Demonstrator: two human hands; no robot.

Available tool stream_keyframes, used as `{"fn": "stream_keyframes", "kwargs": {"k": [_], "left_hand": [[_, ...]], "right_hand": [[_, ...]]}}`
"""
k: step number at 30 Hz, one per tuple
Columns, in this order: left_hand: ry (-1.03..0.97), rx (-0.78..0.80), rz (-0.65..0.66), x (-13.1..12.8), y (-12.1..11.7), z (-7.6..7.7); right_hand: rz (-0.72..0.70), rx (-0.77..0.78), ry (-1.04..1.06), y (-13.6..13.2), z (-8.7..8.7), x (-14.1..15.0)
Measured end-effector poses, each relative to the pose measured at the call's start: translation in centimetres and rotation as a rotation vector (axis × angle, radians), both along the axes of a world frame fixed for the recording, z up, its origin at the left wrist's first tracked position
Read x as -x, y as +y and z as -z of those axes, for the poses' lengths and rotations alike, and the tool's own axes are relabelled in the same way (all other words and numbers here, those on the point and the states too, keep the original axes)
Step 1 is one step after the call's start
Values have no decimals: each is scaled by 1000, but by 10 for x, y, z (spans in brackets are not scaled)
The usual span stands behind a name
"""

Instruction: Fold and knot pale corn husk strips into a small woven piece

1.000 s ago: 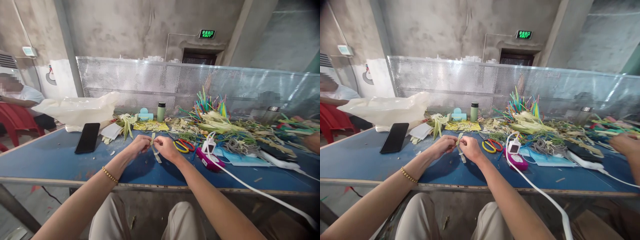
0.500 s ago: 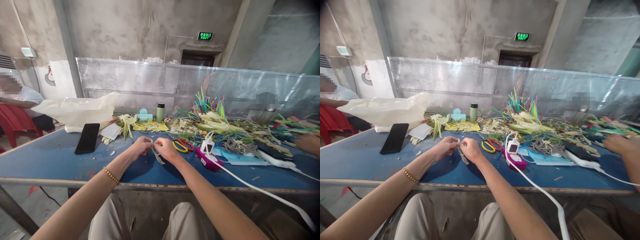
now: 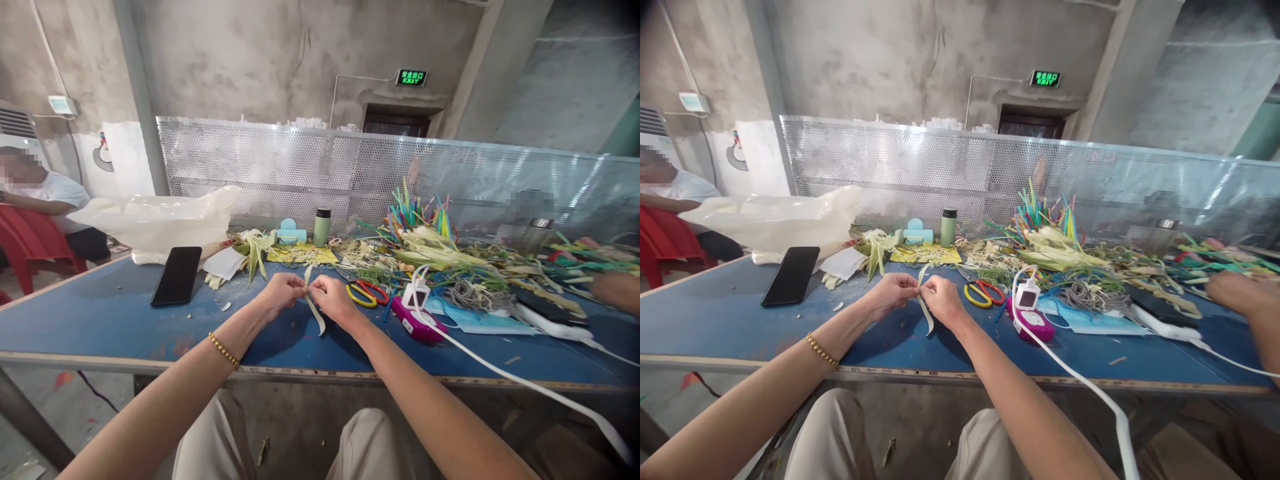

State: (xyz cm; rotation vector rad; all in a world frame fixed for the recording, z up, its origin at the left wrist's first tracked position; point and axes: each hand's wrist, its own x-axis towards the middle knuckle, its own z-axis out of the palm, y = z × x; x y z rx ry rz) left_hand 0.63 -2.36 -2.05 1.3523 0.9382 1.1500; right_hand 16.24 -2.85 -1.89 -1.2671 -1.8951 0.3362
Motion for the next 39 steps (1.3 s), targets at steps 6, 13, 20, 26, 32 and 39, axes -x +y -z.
{"fn": "stream_keyframes", "kwargs": {"k": [6,13,20,26,32,39], "left_hand": [[-83,63,64,2,1,-4],[-64,48,104,-1,-5,-6],[-68,77,134,1,-8,-9],[-123,92,193,3,-12,-14],[-123,56,204,3,-11,-12],[-64,54,158,-1,-11,-10]], "right_hand": [[-88,147,99,0,-1,-3],[-68,-14,107,5,-4,-7],[-81,-42,175,9,-2,-9],[-140,-11,238,7,-3,-9],[-185,-39,247,12,0,-10],[-165,-55,225,9,-2,-8]]}}
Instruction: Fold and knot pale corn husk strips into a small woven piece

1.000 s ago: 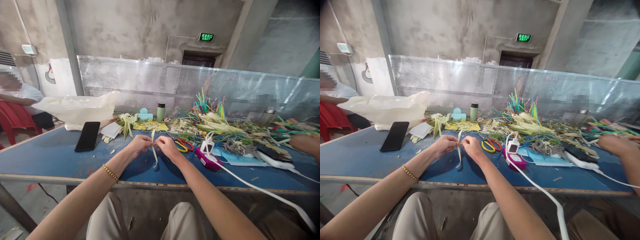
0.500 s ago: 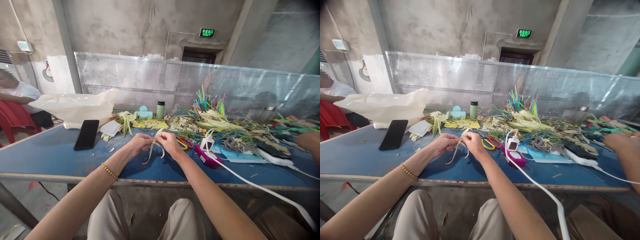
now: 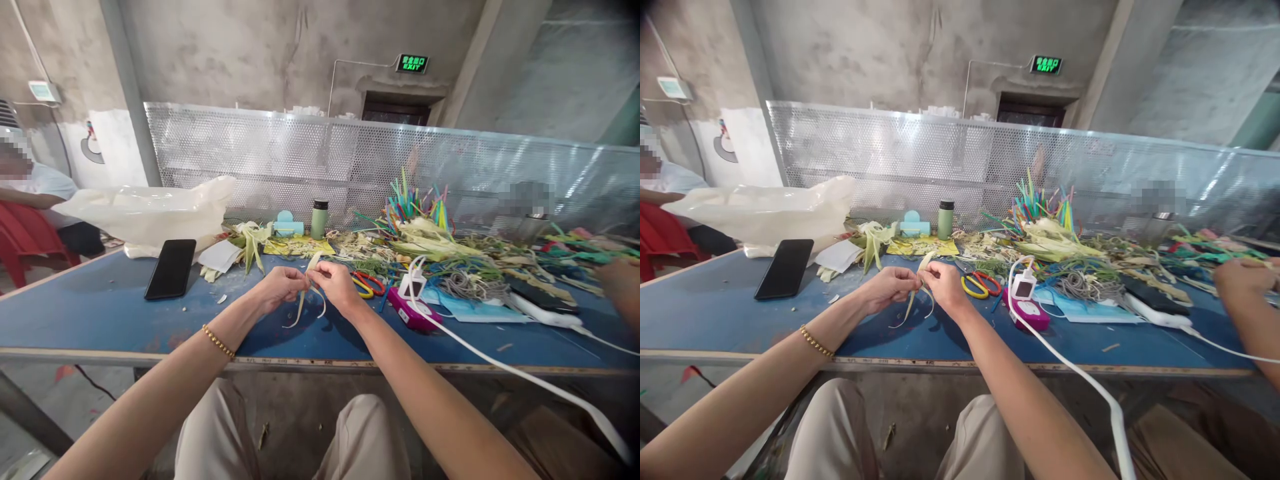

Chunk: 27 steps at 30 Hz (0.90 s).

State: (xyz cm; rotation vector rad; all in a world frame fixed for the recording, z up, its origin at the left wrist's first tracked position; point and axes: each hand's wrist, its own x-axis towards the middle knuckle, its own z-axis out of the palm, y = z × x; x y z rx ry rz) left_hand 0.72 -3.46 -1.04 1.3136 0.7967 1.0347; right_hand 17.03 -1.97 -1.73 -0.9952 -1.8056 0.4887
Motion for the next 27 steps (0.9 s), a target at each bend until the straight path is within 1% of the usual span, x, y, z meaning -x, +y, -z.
{"fn": "stream_keyframes", "kwargs": {"k": [5,10,16,20,23,27], "left_hand": [[18,9,10,-2,-3,-2],[38,17,2,-1,-4,-2],[-32,14,102,2,-4,-4],[-52,13,100,2,-4,-4],[-16,-17,101,2,-4,-2],[33,-49,62,1,-2,0]], "right_hand": [[53,-36,-23,-3,-2,1],[74,-29,-23,-2,0,2],[78,-37,-19,-2,-4,1],[82,-43,-30,-3,-5,2],[83,-39,-23,-4,-5,2],[61,-13,-18,-4,-5,3]]}}
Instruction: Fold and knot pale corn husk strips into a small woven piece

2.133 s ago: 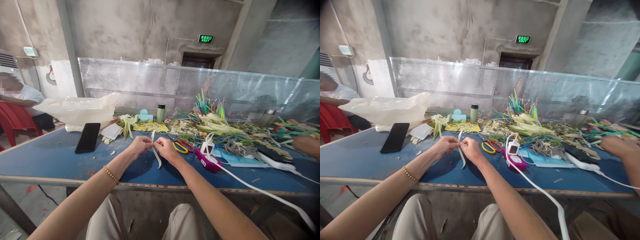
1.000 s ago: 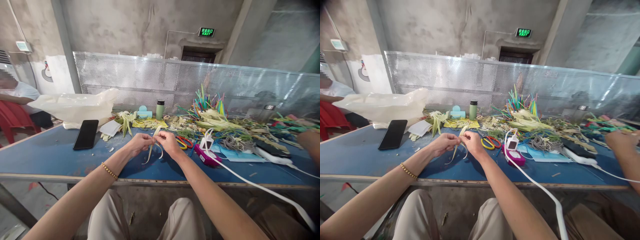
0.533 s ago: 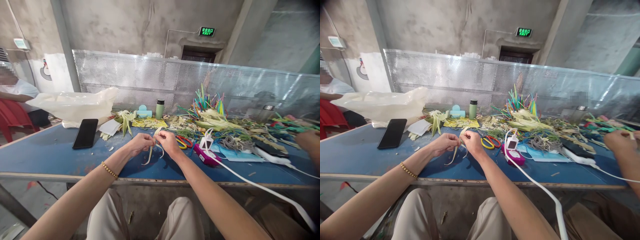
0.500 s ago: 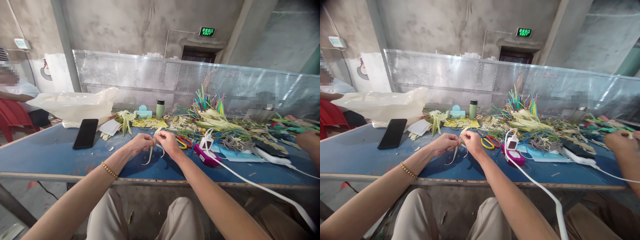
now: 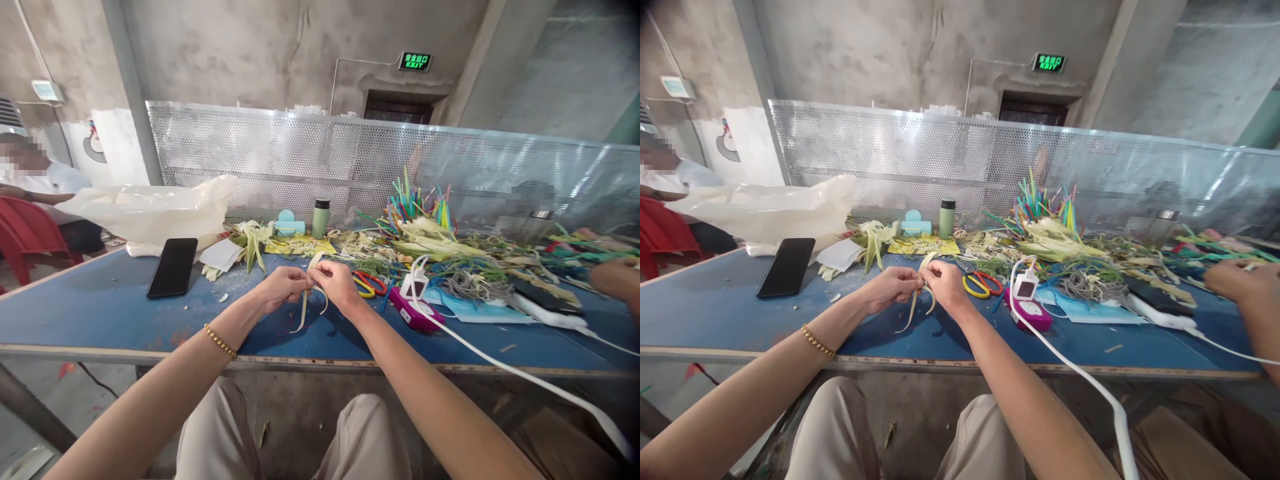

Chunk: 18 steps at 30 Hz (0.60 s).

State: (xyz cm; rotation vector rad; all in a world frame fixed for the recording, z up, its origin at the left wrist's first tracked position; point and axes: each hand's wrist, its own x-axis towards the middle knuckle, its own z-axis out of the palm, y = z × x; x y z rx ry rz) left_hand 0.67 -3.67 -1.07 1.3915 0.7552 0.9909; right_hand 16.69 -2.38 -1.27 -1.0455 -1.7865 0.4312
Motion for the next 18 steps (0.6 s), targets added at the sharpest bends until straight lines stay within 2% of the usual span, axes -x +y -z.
{"fn": "stream_keyframes", "kwargs": {"k": [7,15,18], "left_hand": [[60,-24,-45,-3,1,3],[28,-46,-185,-1,7,4],[-5,-9,-181,1,6,1]], "right_hand": [[32,-23,-12,3,2,-1],[-48,137,-89,2,3,-3],[-91,190,-49,1,4,-4]]}}
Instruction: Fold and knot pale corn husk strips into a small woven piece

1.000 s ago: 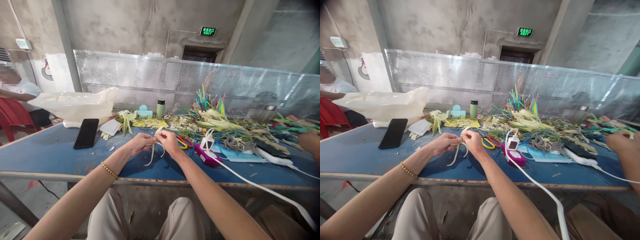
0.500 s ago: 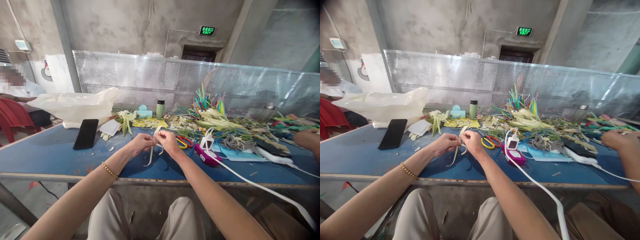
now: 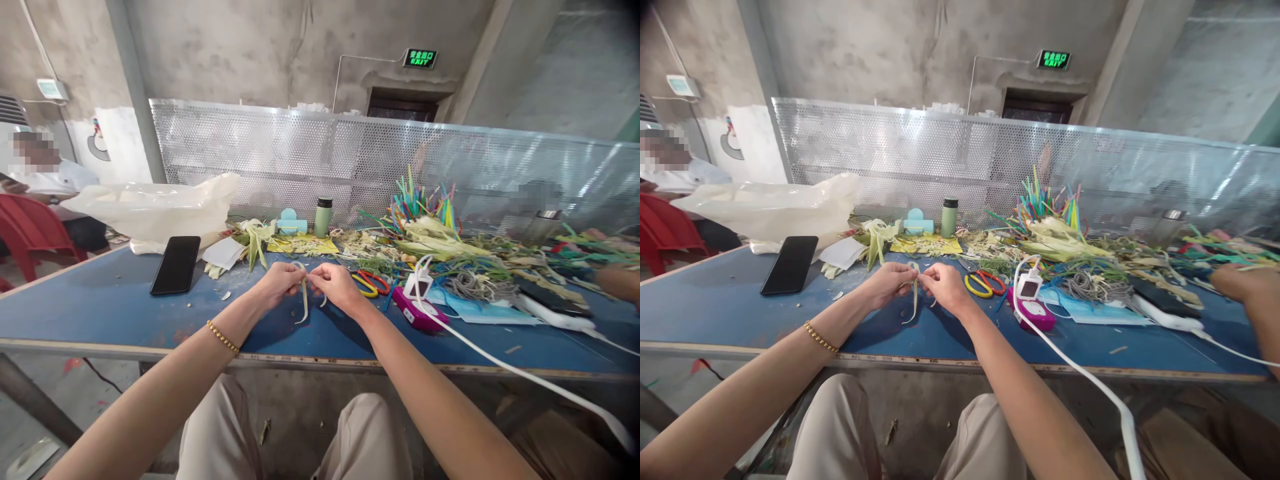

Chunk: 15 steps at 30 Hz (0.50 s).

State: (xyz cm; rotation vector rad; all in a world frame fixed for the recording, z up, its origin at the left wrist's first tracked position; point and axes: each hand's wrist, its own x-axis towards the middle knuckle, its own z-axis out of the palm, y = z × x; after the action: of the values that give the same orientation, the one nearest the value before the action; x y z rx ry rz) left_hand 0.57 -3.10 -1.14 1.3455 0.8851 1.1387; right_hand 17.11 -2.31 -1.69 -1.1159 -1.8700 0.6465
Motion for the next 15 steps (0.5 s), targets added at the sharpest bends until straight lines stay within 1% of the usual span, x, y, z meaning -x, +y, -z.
{"fn": "stream_keyframes", "kwargs": {"k": [3,5,8,11,15], "left_hand": [[-8,16,80,2,-2,-2],[-5,3,104,2,-3,-2],[-5,-20,67,2,-1,0],[-16,-26,19,1,2,2],[-22,-23,-4,1,4,3]], "right_hand": [[16,-11,16,0,0,-1],[39,1,23,-1,-1,-1],[51,24,27,-1,-2,-1],[6,37,15,-2,-1,-2],[0,14,-36,-3,-2,-1]]}}
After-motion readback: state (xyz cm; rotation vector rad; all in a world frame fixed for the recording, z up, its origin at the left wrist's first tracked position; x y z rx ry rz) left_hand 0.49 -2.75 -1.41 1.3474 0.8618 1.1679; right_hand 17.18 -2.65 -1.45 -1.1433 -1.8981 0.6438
